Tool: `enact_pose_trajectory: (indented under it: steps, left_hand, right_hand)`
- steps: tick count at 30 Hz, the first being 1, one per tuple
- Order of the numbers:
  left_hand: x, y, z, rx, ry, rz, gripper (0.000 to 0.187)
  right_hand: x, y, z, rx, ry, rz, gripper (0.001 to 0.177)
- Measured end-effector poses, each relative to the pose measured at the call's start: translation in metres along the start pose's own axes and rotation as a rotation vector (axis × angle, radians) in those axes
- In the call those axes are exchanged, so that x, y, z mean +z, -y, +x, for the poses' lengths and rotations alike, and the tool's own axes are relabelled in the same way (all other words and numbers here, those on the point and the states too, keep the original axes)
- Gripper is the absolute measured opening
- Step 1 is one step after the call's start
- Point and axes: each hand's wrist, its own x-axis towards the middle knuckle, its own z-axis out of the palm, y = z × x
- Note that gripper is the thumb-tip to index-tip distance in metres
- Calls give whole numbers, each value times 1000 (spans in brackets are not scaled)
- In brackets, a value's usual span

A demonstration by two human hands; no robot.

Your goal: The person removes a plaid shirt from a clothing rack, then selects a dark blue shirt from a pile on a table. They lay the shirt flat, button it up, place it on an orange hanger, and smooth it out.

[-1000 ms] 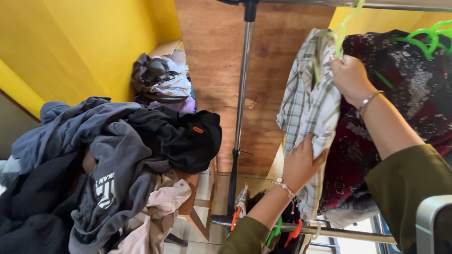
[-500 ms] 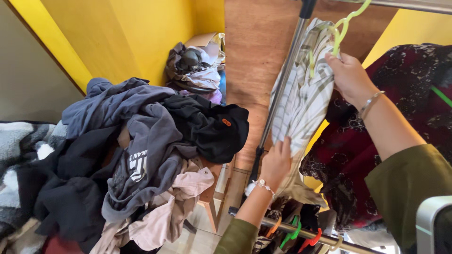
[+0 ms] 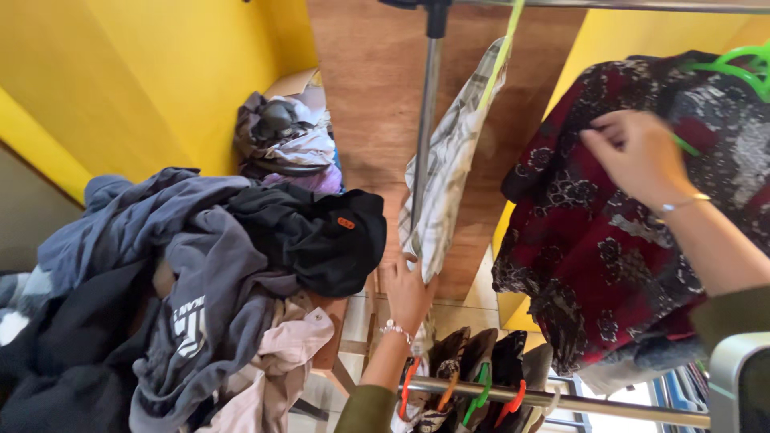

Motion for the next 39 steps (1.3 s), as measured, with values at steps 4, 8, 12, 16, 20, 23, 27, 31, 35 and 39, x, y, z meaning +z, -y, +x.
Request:
enact_pose_trajectory:
  steps: [4,8,12,16,20,23,27,31,35,39]
  left_hand:
    - [9,-7,-18,-115,106,-361,44]
    - [12,-11,-36,-341,402,-369,64]
    - [19,-23,-49,-375,539,-147,85]
    - [36,-28,-70,-564,497,-143,85]
    - [46,-23,-95,-510,461,-76,84]
    - [40,-32,-94,-550,545,-32,78]
    - [-3,-64,-64,-329,254,-216,78]
    - [-52,-107,22,-79,-151,-339,73]
    - [-80,-143,115,16,-293,-334,77]
    - [-71,-154,174,-59,-103,164,57]
  right_hand:
    - [-47,-72,-52,-160,-518,-816,38]
    - [-64,-143,-95,101,-332,-256,37]
    - [-81,-159,-123,-84,-263,-152,40]
    - [-93,-117,-126,32,-188,-314,37]
    - [-80,-63,-109,69,-178,-289,33]
    - [-55,-28,-96,93,-183,-271,38]
    - [-29,7,-80,86,-179,-195,40]
    - [-9,30,-67,79,-170,-227,44]
    - [10,43,-59,98,-118,-244,48]
    - [25,45,-54,124,-62,-310,55]
